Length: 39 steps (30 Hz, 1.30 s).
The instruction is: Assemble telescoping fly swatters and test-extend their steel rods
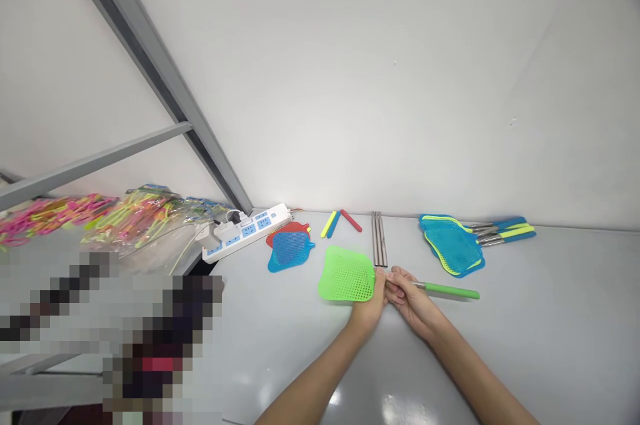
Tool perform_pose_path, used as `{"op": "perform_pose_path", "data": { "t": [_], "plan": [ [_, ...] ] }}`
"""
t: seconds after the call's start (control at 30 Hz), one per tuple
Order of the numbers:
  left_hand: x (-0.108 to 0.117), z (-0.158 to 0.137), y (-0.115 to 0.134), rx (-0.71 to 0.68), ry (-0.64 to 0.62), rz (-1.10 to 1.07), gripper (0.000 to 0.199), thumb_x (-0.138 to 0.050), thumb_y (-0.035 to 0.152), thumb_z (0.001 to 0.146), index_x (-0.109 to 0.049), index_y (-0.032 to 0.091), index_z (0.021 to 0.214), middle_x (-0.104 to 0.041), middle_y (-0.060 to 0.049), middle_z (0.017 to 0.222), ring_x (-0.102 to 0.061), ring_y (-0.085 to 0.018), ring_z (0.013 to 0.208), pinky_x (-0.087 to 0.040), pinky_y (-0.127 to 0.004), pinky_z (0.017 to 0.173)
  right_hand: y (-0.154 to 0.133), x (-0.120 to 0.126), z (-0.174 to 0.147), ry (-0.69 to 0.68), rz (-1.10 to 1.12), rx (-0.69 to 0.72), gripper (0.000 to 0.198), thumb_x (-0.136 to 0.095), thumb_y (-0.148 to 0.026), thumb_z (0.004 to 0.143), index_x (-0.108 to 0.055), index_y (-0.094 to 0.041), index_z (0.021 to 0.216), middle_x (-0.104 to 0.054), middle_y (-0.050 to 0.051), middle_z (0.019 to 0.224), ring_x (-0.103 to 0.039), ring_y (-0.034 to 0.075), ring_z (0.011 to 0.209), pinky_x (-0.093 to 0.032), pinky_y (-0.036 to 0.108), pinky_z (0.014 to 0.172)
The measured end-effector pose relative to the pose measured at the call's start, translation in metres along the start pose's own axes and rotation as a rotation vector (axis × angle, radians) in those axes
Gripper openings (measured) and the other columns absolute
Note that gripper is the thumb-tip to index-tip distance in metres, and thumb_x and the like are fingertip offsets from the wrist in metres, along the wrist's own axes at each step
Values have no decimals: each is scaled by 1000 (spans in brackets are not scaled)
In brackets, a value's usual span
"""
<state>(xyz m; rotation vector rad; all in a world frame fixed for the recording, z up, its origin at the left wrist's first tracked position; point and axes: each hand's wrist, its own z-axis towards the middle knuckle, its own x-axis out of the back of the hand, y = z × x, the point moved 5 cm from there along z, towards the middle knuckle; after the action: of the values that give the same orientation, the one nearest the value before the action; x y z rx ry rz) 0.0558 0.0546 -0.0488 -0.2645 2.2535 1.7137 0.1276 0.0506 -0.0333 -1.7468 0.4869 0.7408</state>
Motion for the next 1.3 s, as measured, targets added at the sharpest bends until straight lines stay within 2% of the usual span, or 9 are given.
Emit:
{"op": "perform_pose_path", "data": {
  "t": [0.13, 0.43, 1.3],
  "plan": [
    [-4, -1, 4, -32, -19, -14, 38, -49, 52, 67, -42, 16, 57, -41, 4, 50, -38, -7, 46, -29, -21, 43, -4, -1, -2, 9, -36, 7, 33, -63, -22, 66, -35, -17, 49, -30, -6, 46, -20, 5, 41, -16, 21, 39],
    [-12, -8, 25, -77, -87, -38, 45, -48, 56, 66, -27, 19, 52, -20, 9, 42, -19, -3, 37, -17, -20, 35, -17, -13, -8, -9, -82, 37, 30, -60, -21, 68, -36, -18, 50, -30, -6, 46, -20, 6, 42, -15, 21, 40],
    [-9, -11, 38, -103, -71, -25, 45, -51, 57, 64, -28, 20, 51, -21, 10, 37, -20, -3, 32, -19, -20, 34, -23, -17, -9, -3, -130, 84, 32, -61, -22, 68, -34, -18, 51, -27, -7, 44, -18, 6, 42, -13, 23, 41]
  ]
}}
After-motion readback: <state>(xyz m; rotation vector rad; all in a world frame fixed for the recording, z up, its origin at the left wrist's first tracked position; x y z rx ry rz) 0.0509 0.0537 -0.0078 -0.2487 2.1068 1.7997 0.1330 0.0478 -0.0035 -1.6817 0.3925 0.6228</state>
